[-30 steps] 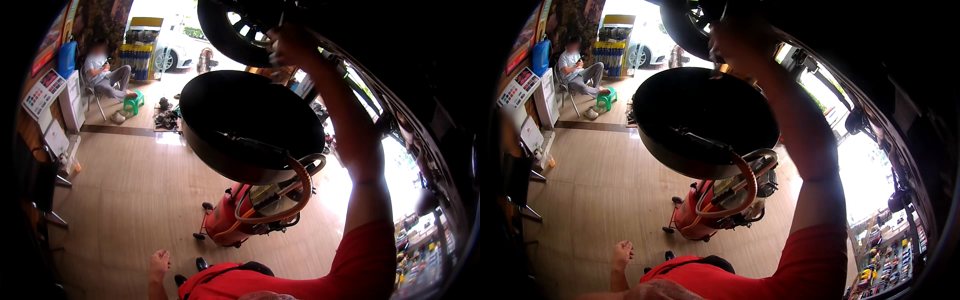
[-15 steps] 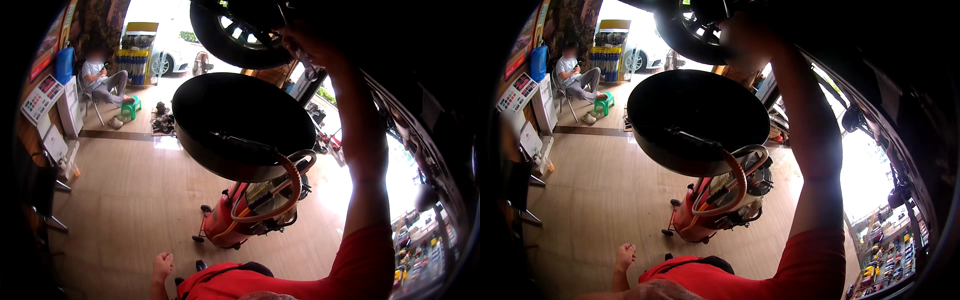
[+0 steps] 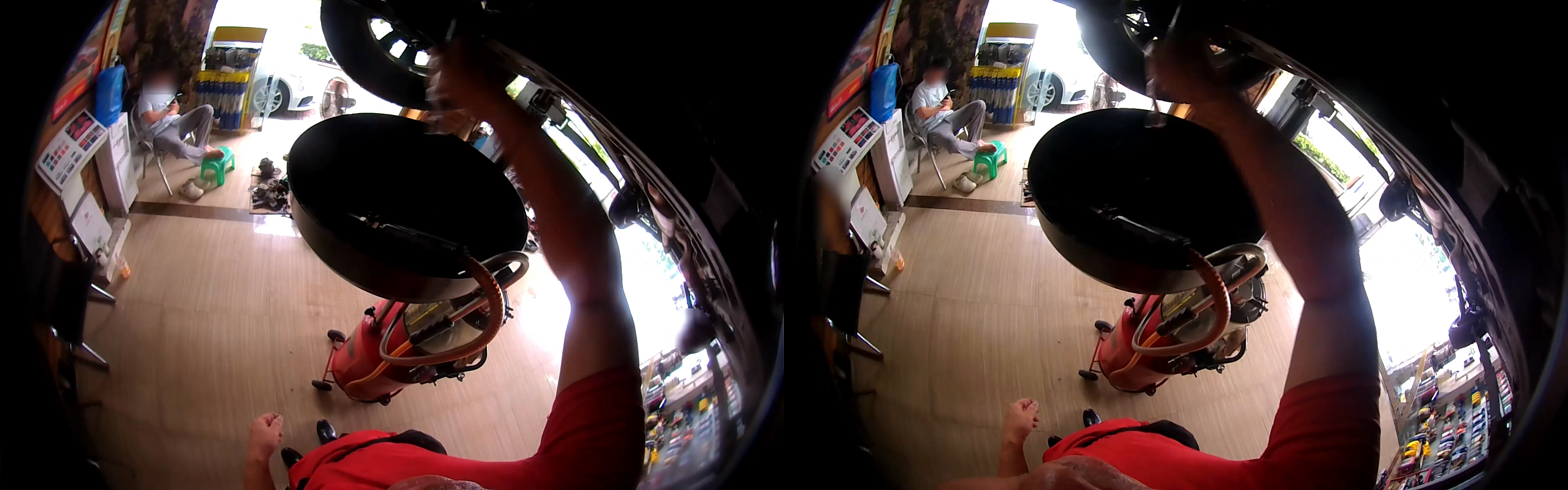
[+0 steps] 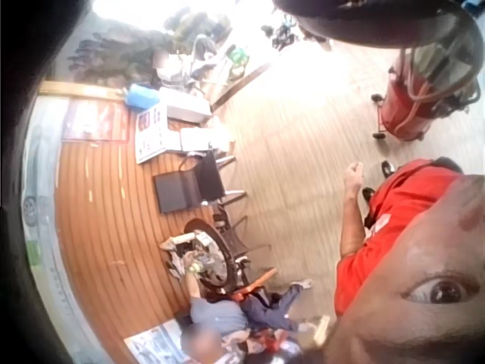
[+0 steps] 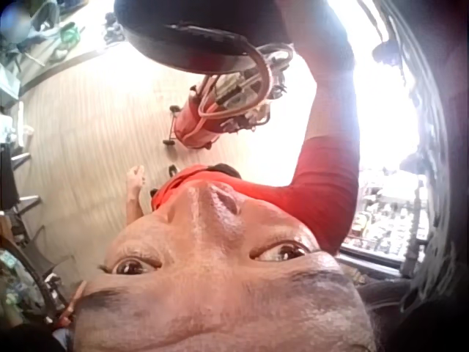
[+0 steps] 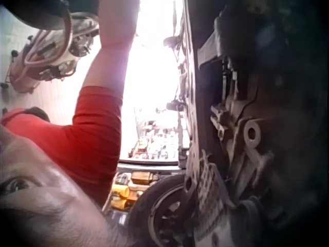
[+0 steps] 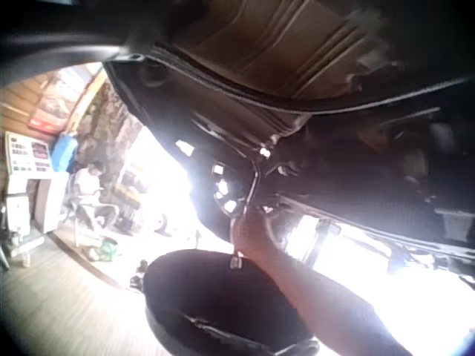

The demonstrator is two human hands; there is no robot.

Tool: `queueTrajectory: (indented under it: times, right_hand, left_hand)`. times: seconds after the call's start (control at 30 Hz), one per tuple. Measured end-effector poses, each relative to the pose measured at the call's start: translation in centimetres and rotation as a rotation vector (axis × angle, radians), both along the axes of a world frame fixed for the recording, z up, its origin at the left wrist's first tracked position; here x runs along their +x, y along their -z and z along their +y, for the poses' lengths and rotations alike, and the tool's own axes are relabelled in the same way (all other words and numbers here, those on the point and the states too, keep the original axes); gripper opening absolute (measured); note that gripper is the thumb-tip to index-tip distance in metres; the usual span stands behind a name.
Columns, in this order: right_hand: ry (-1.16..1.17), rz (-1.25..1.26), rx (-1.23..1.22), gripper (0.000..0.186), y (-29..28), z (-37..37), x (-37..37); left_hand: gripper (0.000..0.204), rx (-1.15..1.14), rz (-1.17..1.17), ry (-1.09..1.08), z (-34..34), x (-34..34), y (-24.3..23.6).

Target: The person drains oil from a car on a lift into a collection tank, wipes their hands with a cloth, and then picks up a pair of sunglasses from a workbench.

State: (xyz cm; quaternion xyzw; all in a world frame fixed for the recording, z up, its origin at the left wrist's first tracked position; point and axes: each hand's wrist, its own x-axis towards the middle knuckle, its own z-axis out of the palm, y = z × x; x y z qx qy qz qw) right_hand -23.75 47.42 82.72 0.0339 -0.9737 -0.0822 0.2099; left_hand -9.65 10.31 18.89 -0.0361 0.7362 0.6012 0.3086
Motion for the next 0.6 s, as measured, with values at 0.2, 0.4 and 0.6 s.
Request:
queueTrajectory:
  times: [0.2,0.4,0.6]
  right_hand:
    - [-0.035,0.241,0.143,0.02,3.8,1.1,-1.6]
    - [-0.039,-0.066,-0.573,0.026,-0.6,-1.7,3.3]
    - [-0.246,-0.389,-0.928,0.027,-5.8,1.1,4.0]
  left_hand:
    - [0.028,-0.091,0.193,0.022,0.4,0.1,3.5]
    - [0.028,-0.067,0.108,0.088,0.0,0.0,2.1]
    - [0.028,-0.086,0.099,0.033,-0.6,0.2,0.7]
